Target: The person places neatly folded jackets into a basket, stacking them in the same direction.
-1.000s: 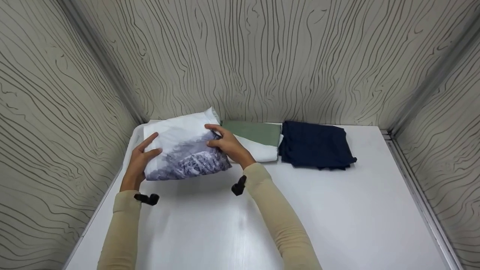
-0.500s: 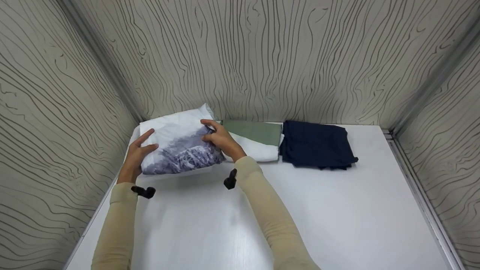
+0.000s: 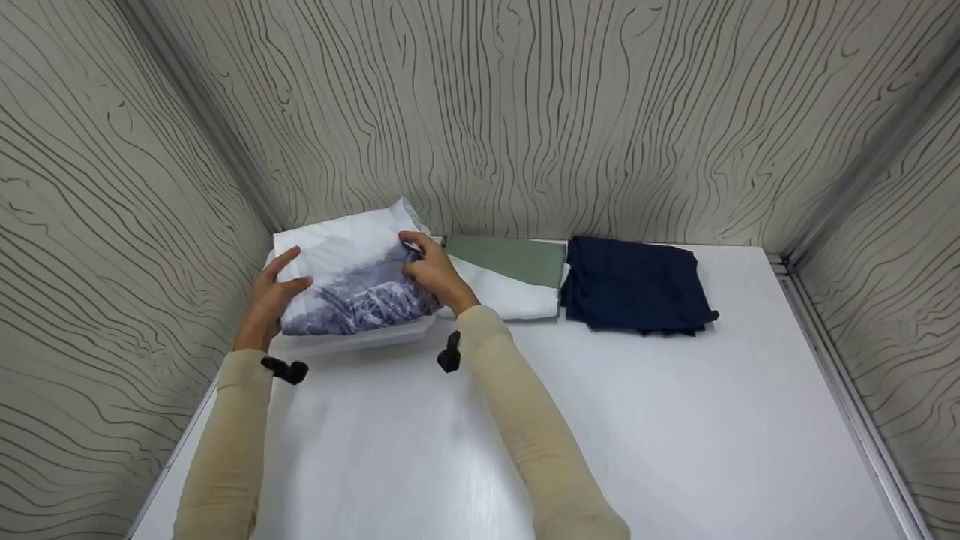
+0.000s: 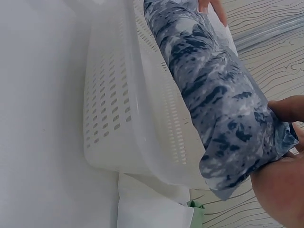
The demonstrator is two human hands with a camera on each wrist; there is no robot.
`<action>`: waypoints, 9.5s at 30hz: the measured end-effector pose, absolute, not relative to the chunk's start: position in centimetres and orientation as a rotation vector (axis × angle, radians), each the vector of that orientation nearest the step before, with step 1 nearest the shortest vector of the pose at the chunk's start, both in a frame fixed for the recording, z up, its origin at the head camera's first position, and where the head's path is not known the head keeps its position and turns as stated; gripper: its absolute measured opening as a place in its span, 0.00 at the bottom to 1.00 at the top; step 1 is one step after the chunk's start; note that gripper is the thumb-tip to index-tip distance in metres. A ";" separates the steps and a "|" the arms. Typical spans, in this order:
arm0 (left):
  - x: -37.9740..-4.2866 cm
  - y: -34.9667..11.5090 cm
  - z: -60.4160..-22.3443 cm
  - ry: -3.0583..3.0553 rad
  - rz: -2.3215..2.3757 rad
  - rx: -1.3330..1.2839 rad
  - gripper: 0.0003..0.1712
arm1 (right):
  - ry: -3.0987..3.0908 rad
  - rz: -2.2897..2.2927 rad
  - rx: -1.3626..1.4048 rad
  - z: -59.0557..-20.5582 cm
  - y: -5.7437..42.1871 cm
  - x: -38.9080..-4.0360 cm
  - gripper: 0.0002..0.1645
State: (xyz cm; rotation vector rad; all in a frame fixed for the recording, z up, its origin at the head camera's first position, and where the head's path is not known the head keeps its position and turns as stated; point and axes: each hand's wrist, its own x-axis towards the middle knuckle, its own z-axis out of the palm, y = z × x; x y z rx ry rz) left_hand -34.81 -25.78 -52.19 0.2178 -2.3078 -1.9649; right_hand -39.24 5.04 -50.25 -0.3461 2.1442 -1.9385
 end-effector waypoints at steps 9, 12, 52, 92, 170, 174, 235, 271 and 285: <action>-35.3 -26.0 -52.6 -2.258 -1.930 0.326 0.29 | 2.304 -1.869 -0.365 -50.9 3.6 -39.0 0.38; -35.3 -26.2 -53.0 -2.293 -1.951 0.350 0.31 | 2.329 -1.825 -0.382 -51.1 3.3 -38.9 0.39; -35.3 -25.5 -55.6 -2.614 -1.672 0.379 0.35 | 2.515 -1.529 -0.363 -52.9 4.4 -38.2 0.24; -34.3 -4.9 -51.4 -2.378 -1.734 -0.233 0.17 | 2.436 -1.839 -0.130 -52.3 21.0 -35.9 0.26; -31.6 -0.1 -61.5 -2.808 -1.497 -0.111 0.34 | 2.442 -1.527 0.320 -60.6 27.4 -32.8 0.45; -30.9 -0.3 -61.3 -2.788 -1.486 -0.145 0.32 | 2.438 -1.524 0.316 -60.6 27.7 -31.7 0.45; -29.4 -0.6 -63.0 -2.476 -2.206 0.172 0.48 | 2.199 -1.555 0.260 -61.2 28.7 -27.8 0.54; -29.1 0.2 -62.5 -2.478 -2.130 -0.214 0.37 | 2.337 -1.814 0.025 -62.5 30.5 -27.1 0.46; -29.4 0.2 -61.9 -2.483 -2.168 -0.116 0.36 | 2.301 -1.803 0.100 -62.0 30.7 -27.0 0.45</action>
